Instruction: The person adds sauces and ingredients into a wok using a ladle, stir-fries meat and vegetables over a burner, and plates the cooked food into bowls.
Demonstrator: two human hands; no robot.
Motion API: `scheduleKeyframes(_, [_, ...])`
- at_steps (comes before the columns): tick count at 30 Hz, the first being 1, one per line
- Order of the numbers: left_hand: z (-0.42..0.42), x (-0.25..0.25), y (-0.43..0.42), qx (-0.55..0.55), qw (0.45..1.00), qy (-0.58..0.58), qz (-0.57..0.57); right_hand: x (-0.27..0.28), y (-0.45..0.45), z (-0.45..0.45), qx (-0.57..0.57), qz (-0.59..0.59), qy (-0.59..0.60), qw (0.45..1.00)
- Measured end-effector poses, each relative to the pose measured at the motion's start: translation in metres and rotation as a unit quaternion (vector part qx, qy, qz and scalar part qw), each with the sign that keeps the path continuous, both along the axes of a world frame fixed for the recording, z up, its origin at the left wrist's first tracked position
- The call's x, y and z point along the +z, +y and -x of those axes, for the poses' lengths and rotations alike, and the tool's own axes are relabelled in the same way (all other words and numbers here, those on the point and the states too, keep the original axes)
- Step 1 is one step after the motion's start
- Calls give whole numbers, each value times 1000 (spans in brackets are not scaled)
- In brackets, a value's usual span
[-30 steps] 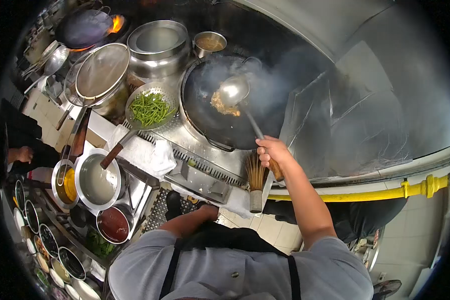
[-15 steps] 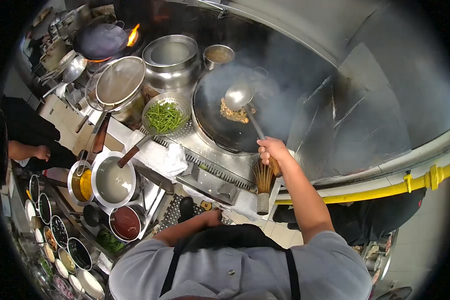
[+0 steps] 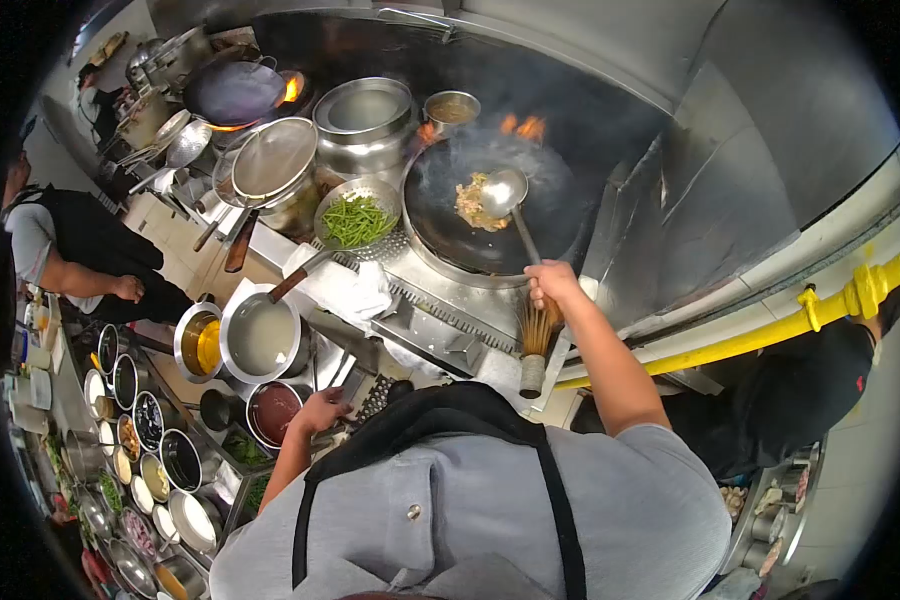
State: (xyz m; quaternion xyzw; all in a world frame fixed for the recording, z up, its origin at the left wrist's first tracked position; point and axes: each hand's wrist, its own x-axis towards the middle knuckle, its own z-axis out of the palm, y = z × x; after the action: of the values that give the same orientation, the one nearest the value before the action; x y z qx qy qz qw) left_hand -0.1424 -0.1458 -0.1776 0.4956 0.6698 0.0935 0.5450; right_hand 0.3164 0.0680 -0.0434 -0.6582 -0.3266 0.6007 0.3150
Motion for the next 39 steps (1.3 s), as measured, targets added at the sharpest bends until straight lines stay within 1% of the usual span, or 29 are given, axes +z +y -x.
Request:
scheduleKeyframes(1, [1,12,3,12,1000,3,-3,5,5,-1,19,-12,-57,998])
scheduleKeyframes(2, [-1,24,4,12,1000,5,-7,-2,14,-3,70,-60,-152,984])
scheduleKeyframes(3, [-4,36,5,23,1000,-6,-18,-18,31,-6,69,-66,-153,984])
scheduleKeyframes(4, [-7,42,8,33,999,-17,-29,-40,52,-10,104,-138,-272,947])
scheduleKeyframes(5, [-6,43,12,32,999,-18,-31,-51,61,-13,135,-203,-386,889])
scheduleKeyframes(6, [-7,42,13,15,999,-23,-44,-43,55,-3,145,-261,-474,828])
scheduleKeyframes(7, [-7,40,12,-2,998,-28,-54,-40,44,-4,145,-258,-476,828])
scheduleKeyframes(8, [-1,26,11,-12,998,-21,-57,-38,38,-3,172,-251,-455,837])
scheduleKeyframes(9, [2,28,12,-14,998,-21,-60,-30,33,-1,198,-244,-432,845])
scheduleKeyframes(11, [6,35,5,-2,1000,1,-25,43,1,5,195,-108,-313,923])
scheduleKeyframes(13, [15,27,0,23,999,-8,-30,53,4,-7,190,-96,-346,914])
scheduleKeyframes(14, [19,25,-1,16,1000,-4,-26,30,16,-20,188,-92,-347,914])
scheduleKeyframes(15, [20,23,-1,9,1000,-1,-24,-12,38,-36,161,-190,-422,872])
scheduleKeyframes(16, [19,27,2,4,1000,-1,-27,-40,54,-47,132,-287,-492,811])
scheduleKeyframes(17, [16,26,7,3,1000,-4,-29,-51,58,-49,131,-288,-495,809])
scheduleKeyframes(19, [16,28,15,-24,999,1,-25,-69,53,-36,124,-214,-415,875])
scheduleKeyframes(20, [19,25,19,-9,999,-22,-25,-15,18,-6,108,-128,-302,938])
scheduleKeyframes(21, [21,22,21,4,999,-47,-23,8,13,-1,105,-128,-300,940])
scheduleKeyframes(23, [17,41,31,10,997,-63,-35,37,21,-6,118,-54,-234,963])
scheduleKeyframes(24, [16,41,37,6,997,-64,-34,42,32,-1,158,-81,-316,932])
scheduleKeyframes(25, [15,40,42,-6,997,-61,-42,17,49,-8,154,-79,-315,933])
scheduleKeyframes(26, [13,38,46,-15,997,-59,-53,-30,76,-18,154,-161,-401,889])
scheduleKeyframes(29, [11,32,54,-24,996,-72,-45,-48,84,-14,189,-198,-482,833])
scheduleKeyframes(31, [11,36,54,-17,996,-85,-21,-18,47,-2,177,-239,-471,831])
scheduleKeyframes(33, [15,36,49,-22,998,-59,-20,10,27,-3,195,-211,-421,861])
scheduleKeyframes(34, [14,35,50,-20,998,-61,-20,27,18,1,159,-129,-291,934])
scheduleKeyframes(35, [16,34,49,-18,997,-66,-17,33,11,5,116,-41,-151,981])
scheduleKeyframes(36, [18,33,47,-18,997,-71,-12,23,13,4,60,-12,-47,997])
scheduleKeyframes(39, [7,39,53,-42,996,-75,-8,9,24,8,24,10,-7,1000])
